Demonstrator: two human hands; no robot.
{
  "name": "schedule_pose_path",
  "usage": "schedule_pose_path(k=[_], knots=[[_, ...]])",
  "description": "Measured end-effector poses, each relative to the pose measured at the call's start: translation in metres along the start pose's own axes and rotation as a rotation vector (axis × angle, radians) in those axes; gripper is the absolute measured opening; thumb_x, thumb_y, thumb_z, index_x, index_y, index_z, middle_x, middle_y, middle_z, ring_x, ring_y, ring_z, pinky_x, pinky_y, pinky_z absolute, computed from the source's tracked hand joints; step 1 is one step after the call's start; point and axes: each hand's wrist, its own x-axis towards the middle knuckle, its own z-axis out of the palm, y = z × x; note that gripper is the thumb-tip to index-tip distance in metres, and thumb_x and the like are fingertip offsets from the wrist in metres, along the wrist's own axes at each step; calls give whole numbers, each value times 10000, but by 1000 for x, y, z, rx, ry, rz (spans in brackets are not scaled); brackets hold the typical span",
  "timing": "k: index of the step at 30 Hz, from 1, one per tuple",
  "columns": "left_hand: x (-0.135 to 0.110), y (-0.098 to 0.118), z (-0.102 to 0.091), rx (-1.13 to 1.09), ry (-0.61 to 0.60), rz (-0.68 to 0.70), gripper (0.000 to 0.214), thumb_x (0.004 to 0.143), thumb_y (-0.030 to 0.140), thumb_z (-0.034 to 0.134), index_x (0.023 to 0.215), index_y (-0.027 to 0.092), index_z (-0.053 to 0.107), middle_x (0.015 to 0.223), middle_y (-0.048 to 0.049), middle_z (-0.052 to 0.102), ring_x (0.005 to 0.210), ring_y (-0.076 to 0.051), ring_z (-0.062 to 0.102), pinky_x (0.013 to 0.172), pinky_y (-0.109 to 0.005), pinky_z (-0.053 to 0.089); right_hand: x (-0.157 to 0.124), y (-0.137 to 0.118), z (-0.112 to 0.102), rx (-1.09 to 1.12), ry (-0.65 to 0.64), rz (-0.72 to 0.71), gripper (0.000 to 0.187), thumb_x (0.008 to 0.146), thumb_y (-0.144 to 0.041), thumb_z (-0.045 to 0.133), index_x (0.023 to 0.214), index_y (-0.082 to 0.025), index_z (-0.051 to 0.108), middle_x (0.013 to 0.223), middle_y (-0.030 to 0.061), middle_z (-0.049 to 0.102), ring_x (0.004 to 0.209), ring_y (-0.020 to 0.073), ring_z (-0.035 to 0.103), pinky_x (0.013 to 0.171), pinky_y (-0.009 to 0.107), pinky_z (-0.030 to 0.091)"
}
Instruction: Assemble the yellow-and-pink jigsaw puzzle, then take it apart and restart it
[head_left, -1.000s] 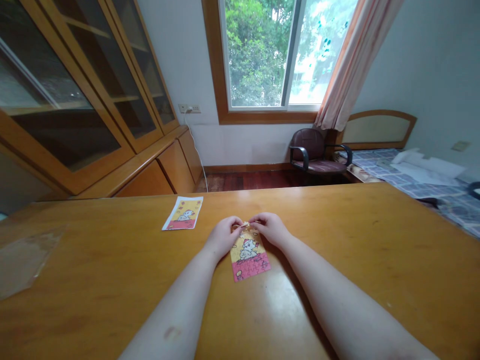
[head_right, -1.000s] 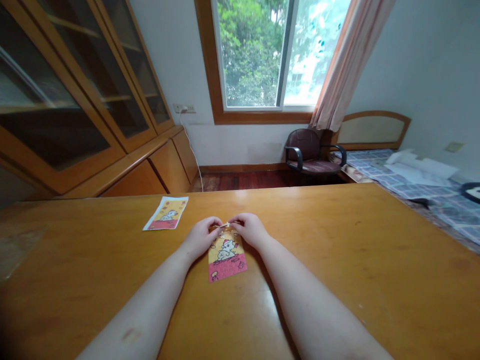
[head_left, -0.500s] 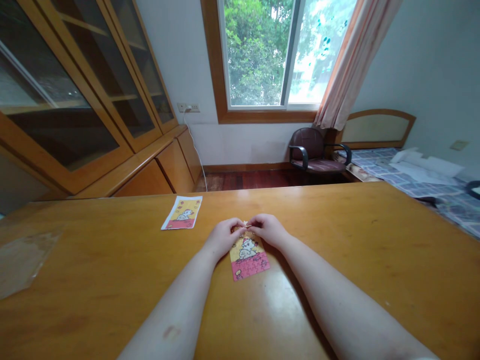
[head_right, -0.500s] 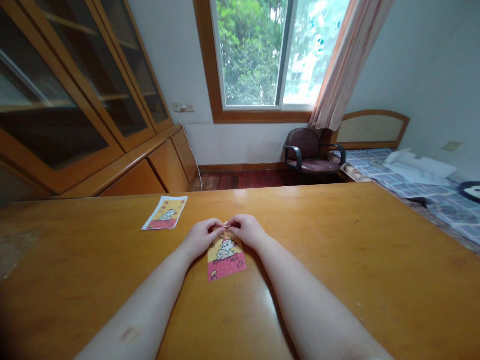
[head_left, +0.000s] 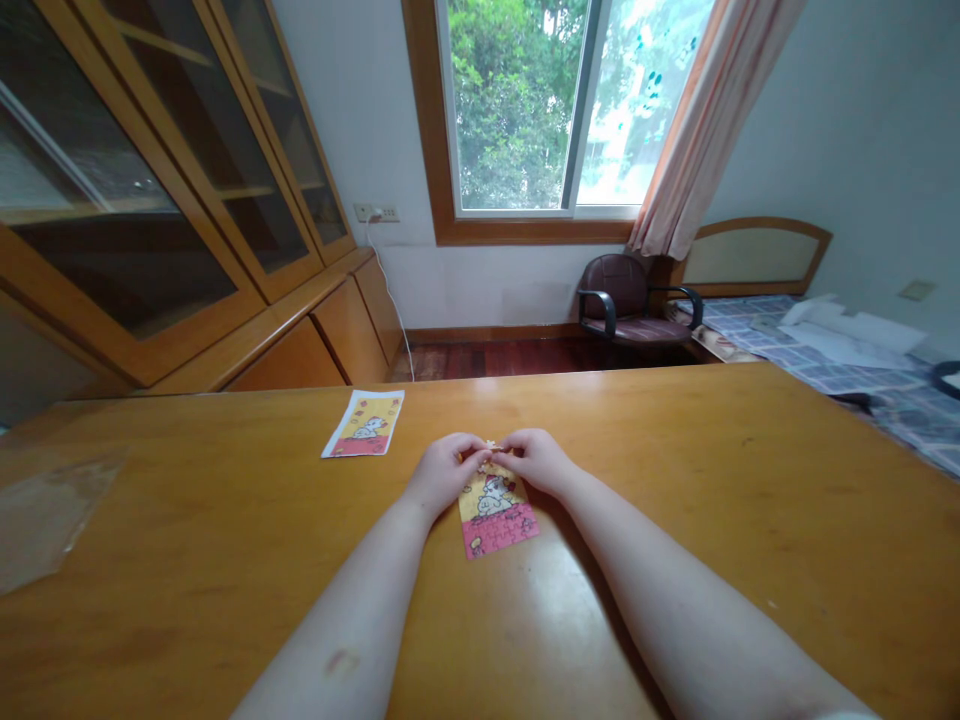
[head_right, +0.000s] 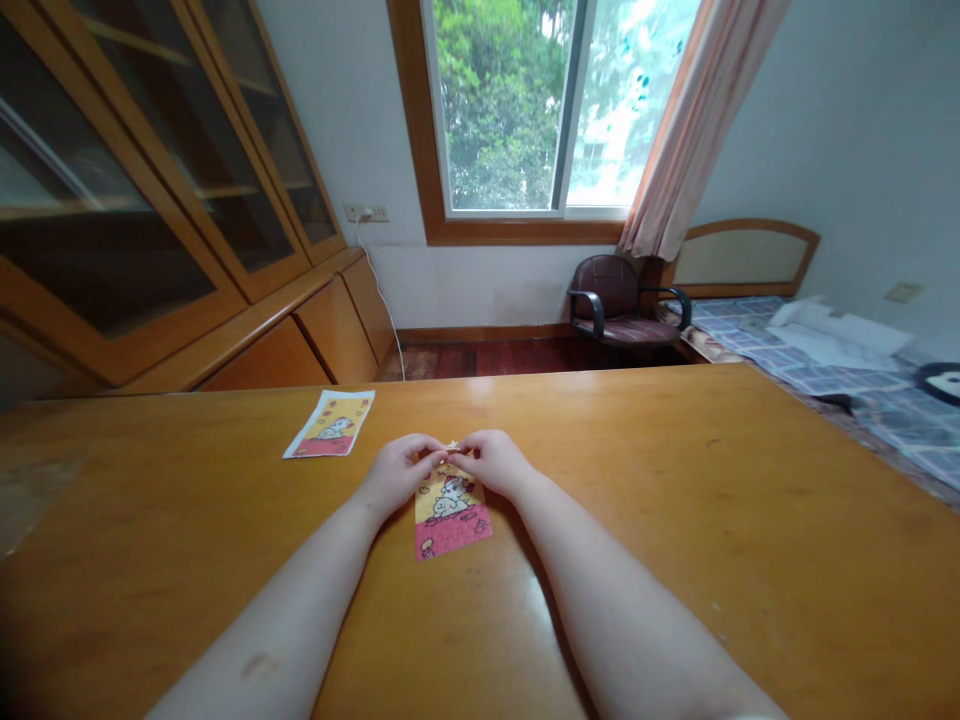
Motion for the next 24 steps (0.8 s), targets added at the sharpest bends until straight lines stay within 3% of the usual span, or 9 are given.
schedule_pose_path(k=[5,11,24], knots=[[0,0,0,46,15,-10,178,835,319,570,795,196,693,799,-31,716,784,-186,631,736,-292,477,2,2,1,-43,-1,9,192,769,-349,699,732,-170,757,562,-11,622,513,94,470,499,215,319],[1,-2,-1,91,45,-15,187,835,324,568,738,192,659,755,-19,691,745,-174,614,720,-278,461,3,7,2,130,69,73,197,775,-340,676,752,-155,741,638,11,667,575,122,542,556,226,397],[1,-1,0,70,14,-57,217,840,332,542,727,185,653,719,-11,677,707,-170,607,698,-273,458,2,4,-1,132,31,74,208,775,-339,660,741,-142,718,631,3,646,578,113,520,563,222,388]])
